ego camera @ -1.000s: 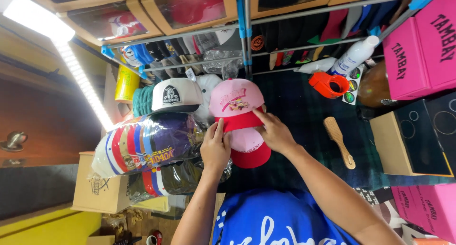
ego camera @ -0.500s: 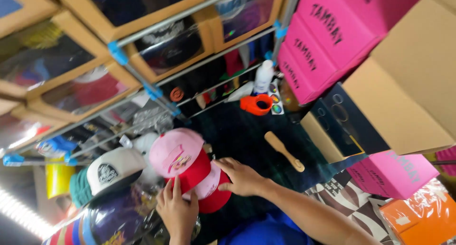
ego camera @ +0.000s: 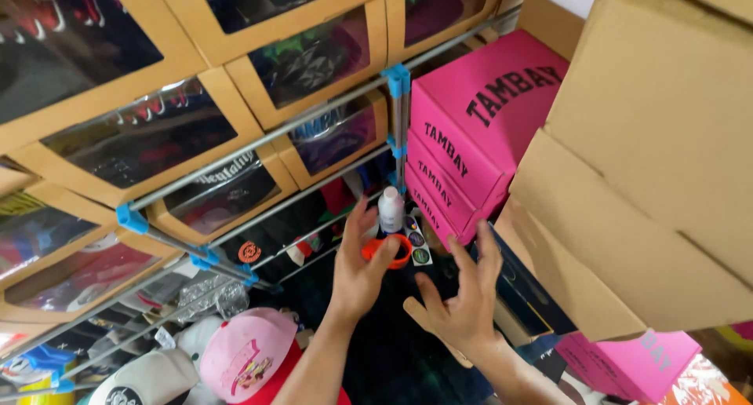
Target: The person places a cap inside a box and then uses a brush to clean the surface of another cap.
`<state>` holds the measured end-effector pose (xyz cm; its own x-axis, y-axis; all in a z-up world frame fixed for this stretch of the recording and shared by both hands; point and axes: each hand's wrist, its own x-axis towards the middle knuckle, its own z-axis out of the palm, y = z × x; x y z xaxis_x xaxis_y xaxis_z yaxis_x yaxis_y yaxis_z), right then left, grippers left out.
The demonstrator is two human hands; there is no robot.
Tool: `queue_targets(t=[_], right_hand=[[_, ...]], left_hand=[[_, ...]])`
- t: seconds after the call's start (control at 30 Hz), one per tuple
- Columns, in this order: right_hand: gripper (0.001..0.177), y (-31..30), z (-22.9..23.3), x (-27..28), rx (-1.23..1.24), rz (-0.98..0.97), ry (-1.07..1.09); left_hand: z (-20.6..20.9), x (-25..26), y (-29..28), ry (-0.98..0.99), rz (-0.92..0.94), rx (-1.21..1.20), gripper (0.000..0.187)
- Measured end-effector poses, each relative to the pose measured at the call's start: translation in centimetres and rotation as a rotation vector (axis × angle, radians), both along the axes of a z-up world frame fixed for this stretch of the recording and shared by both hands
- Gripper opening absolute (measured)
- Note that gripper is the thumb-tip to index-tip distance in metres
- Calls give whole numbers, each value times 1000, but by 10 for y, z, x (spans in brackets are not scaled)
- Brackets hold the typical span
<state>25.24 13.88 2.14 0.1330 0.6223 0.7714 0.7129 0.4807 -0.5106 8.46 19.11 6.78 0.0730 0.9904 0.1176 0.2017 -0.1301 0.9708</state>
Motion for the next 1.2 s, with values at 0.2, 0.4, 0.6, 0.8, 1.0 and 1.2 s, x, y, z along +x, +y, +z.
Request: queue_targets(t=[0.2,0.4,0.6,0.8,1.0,1.2], right_hand=[[68,29,-2,9,-64,-35,56],[64,39,-15,9,-28,8,99],[78,44,-32,9,-47,1,165],[82,43,-42,7,16,136,340],[85,44,-39,12,42,161,311],[85,40,-22,8,92,192,216]], left_hand=[[93,84,71,-367,9,-566,121],[141,112,86,-148,103,-706,129],[130,118,101,-106,154,-662,121],[122,119,98,-18,171,-449,118],[110,116,112,-172,208,-415,103],[111,104,111,-406,220,-314,81]])
